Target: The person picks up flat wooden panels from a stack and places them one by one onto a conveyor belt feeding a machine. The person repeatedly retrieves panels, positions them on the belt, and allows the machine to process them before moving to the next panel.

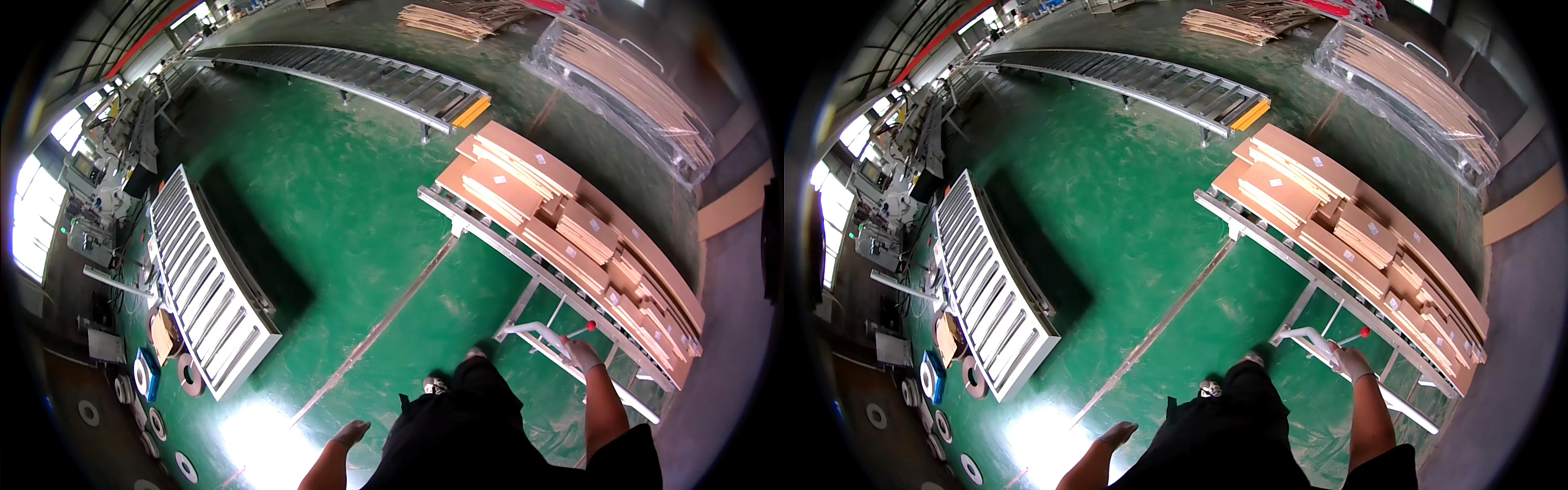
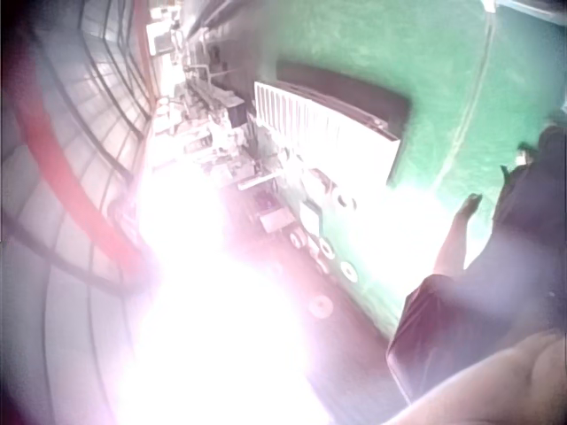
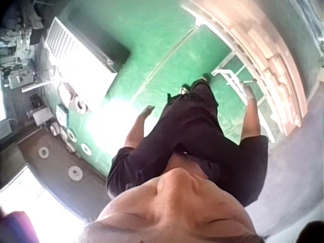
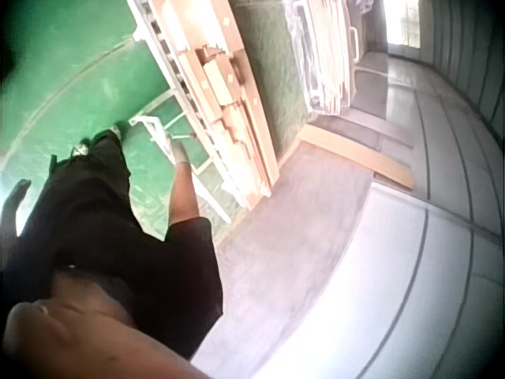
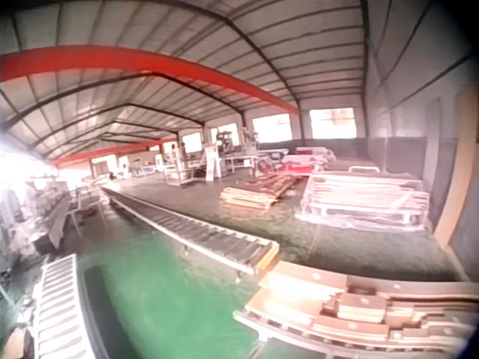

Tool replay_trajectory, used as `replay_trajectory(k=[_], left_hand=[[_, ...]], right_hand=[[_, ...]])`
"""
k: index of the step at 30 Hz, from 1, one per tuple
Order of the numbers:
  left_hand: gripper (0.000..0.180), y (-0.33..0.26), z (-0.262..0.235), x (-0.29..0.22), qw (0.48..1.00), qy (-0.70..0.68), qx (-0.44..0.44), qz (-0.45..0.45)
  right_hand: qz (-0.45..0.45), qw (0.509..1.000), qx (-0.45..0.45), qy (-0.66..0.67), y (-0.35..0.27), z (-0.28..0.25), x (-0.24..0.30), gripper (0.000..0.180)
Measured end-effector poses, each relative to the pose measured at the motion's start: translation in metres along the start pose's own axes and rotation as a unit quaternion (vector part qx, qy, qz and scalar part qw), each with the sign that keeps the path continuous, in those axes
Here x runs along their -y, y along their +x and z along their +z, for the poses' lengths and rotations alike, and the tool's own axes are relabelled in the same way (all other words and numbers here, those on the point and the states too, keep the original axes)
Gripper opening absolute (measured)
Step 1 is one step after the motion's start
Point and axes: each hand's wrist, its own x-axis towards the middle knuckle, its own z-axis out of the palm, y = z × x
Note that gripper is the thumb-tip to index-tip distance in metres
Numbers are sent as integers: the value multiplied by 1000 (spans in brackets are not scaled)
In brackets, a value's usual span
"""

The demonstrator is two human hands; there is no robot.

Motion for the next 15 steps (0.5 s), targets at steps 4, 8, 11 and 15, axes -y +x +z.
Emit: replay_trajectory(k=[4, 8, 11, 15], left_hand=[[12, 84, -98, 1, 978, 116, -120, 129], [21, 143, -270, -97, 951, 91, -220, 195], [40, 153, -376, -186, 940, -196, -277, 36], [43, 168, -480, -210, 934, -219, -282, -13]], right_hand=[[47, 996, 18, -77, -23, -3, 61, 71], [175, 979, 86, -51, -28, -17, 114, 75], [221, 927, 201, -228, -18, -26, 178, 78], [191, 808, 279, -482, 61, 6, 278, 76]])
